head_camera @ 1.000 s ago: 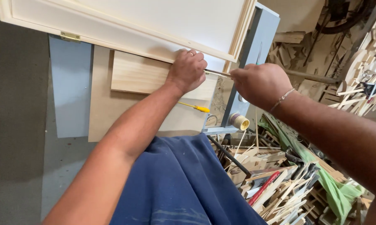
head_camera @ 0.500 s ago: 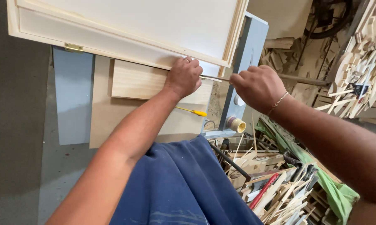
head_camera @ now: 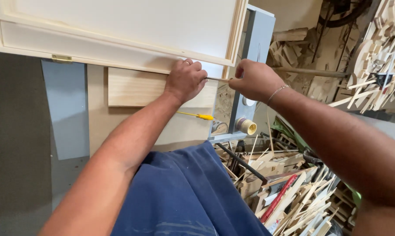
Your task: Assembling and inspecting wooden frames using a screwdriver and other hand tools
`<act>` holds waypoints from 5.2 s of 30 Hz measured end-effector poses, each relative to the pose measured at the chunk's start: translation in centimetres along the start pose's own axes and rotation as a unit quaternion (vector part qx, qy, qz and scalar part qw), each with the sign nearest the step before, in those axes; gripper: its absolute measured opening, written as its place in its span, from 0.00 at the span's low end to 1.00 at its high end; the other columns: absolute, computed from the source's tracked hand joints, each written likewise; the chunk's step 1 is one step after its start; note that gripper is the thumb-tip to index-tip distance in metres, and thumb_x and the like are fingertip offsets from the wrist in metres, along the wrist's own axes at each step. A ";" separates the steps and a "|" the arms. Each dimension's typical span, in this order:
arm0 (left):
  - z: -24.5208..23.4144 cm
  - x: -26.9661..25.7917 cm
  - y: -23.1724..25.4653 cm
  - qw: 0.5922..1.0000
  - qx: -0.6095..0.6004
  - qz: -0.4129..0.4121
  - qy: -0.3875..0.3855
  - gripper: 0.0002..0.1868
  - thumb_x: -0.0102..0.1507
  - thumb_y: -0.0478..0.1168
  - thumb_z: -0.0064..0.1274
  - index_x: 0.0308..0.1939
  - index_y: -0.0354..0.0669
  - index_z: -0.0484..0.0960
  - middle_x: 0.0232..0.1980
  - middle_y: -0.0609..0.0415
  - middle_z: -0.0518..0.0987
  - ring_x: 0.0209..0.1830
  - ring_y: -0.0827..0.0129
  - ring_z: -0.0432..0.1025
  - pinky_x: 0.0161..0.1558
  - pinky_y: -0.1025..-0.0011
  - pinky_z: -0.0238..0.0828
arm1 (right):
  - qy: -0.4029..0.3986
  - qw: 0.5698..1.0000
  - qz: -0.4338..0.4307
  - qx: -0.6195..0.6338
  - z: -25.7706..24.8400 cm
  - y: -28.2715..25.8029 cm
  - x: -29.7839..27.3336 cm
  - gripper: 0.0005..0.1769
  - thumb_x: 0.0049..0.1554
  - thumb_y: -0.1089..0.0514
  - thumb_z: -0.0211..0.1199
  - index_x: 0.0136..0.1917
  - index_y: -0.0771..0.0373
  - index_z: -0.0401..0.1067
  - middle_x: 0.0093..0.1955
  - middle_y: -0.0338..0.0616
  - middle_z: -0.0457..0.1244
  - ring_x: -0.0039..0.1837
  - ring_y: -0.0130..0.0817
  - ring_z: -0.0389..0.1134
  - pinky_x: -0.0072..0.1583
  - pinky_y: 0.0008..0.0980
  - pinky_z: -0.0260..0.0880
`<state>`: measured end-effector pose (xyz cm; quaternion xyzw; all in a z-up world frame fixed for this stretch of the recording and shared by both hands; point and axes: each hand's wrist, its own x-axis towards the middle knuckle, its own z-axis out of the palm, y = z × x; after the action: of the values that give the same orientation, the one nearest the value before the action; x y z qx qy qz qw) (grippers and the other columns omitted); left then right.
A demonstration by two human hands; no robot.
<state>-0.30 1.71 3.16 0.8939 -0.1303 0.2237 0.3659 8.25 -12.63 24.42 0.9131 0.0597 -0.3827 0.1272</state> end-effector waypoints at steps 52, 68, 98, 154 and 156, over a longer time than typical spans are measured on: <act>1.1 -0.2 -0.5 0.999 0.033 0.003 -0.014 0.06 0.50 0.49 0.62 0.27 0.60 0.80 0.31 0.63 0.71 0.37 0.65 0.72 0.39 0.67 0.68 | 0.154 0.980 -0.123 -0.010 -0.8 0.7 -5.4 0.18 0.71 0.38 0.52 0.59 0.53 0.69 0.34 0.45 0.67 0.39 0.55 0.71 0.41 0.52 0.71; 1.2 -0.4 -0.6 1.000 0.018 -0.005 -0.025 0.10 0.50 0.49 0.63 0.26 0.55 0.78 0.32 0.60 0.70 0.39 0.63 0.72 0.38 0.65 0.67 | 0.005 0.961 0.016 0.275 -1.7 0.4 -4.7 0.21 0.68 0.45 0.51 0.63 0.61 0.72 0.38 0.48 0.63 0.33 0.39 0.62 0.34 0.39 0.62; 2.0 -0.5 -1.0 1.000 0.018 0.000 -0.008 0.11 0.47 0.49 0.64 0.27 0.55 0.79 0.32 0.60 0.71 0.36 0.62 0.73 0.37 0.65 0.69 | -0.009 0.970 0.038 0.242 -2.9 2.1 -3.6 0.25 0.66 0.36 0.57 0.63 0.57 0.70 0.40 0.40 0.61 0.38 0.39 0.62 0.37 0.41 0.59; 1.5 -0.3 -0.6 1.000 0.022 -0.011 -0.001 0.08 0.52 0.48 0.60 0.26 0.56 0.76 0.29 0.61 0.71 0.35 0.65 0.73 0.36 0.66 0.69 | 0.122 0.920 -0.316 -0.197 -2.6 3.7 -5.8 0.24 0.67 0.52 0.52 0.76 0.46 0.65 0.43 0.44 0.67 0.47 0.42 0.71 0.50 0.37 0.76; 1.7 -0.6 -0.7 1.000 0.021 -0.014 0.003 0.08 0.50 0.48 0.61 0.25 0.58 0.76 0.29 0.62 0.70 0.35 0.65 0.72 0.36 0.67 0.69 | 0.244 0.807 -0.461 -0.275 -2.3 5.1 -4.3 0.17 0.65 0.58 0.53 0.67 0.50 0.69 0.42 0.41 0.62 0.46 0.38 0.67 0.48 0.33 0.73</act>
<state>0.01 1.02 1.33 0.9025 -0.1121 0.2237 0.3506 7.85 -16.90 30.02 0.7683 0.6055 -0.1280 0.1632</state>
